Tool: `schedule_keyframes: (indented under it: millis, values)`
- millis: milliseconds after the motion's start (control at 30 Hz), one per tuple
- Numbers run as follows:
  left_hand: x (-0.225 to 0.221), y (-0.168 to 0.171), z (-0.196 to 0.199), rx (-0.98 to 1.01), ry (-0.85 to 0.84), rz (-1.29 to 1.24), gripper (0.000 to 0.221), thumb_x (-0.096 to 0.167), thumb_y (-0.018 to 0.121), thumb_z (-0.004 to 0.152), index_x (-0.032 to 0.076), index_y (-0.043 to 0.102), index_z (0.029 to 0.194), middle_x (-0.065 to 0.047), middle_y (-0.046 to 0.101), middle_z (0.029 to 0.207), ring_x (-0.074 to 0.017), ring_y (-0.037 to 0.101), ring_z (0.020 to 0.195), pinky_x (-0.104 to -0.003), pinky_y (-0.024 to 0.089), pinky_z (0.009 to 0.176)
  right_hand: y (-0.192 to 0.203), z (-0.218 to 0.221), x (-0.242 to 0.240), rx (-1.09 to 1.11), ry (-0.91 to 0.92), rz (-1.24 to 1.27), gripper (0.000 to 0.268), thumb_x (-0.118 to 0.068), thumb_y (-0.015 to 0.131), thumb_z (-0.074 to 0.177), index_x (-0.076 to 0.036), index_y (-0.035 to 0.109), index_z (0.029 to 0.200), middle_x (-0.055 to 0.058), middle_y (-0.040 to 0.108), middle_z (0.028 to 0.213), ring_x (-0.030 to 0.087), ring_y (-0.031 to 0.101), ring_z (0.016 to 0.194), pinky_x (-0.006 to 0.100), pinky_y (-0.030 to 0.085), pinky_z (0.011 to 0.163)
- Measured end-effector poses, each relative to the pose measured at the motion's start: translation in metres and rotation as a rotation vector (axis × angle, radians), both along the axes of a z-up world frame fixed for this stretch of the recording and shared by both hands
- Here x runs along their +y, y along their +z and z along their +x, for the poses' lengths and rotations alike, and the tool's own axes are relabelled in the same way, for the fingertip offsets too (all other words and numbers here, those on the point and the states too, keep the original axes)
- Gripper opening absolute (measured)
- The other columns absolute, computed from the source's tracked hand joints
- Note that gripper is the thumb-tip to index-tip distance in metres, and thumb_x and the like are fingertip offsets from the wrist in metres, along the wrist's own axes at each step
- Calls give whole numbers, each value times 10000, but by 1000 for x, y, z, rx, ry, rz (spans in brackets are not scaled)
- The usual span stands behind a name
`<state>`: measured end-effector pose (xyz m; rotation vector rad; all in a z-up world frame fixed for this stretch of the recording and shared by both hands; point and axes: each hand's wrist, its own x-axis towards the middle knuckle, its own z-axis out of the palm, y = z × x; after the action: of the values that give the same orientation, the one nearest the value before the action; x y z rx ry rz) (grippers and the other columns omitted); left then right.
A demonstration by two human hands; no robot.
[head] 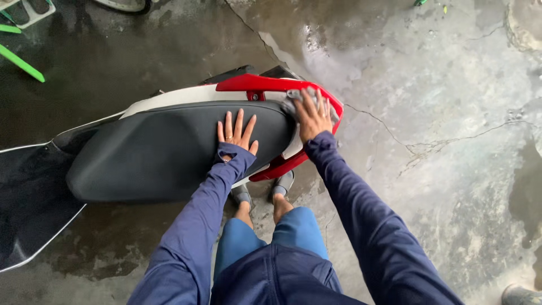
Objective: The person wipes the seat and rear body panels of a red and white motorcycle using a cloth. They systematically clean the seat surface and the red rear fender area, moving around the vehicle to reach different sides.
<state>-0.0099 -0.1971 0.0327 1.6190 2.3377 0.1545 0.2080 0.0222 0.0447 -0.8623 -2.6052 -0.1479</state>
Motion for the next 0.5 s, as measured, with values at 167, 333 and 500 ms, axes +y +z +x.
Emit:
schedule_keyframes:
  millis: [167,333,500]
  values:
    - [-1,1,3,9,6,19,989,519,640,1044,437,138,1892,-48,25,1995,-437,-33,1808,-714,4,1425,7,-27,50,97,-22,-62,657,-210,692,1041,-282,656,1693,114,612,1707,573,441,1610,754,433,1239]
    - [1,-2,5,21,16,22,986,523,630,1034,434,147,1889,-48,26,1994,-441,-23,1808,-718,7,1425,13,-26,59,47,96,-116,532,-299,724,1124,-317,695,1655,52,599,1732,524,480,1620,699,426,1286]
    - [3,-10,6,36,21,88,1038,538,694,975,437,197,1880,-48,59,1992,-448,37,1805,-720,50,1423,-40,-146,59,160,357,82,441,-294,798,1039,-381,820,1471,48,725,1570,496,589,1520,669,495,1187]
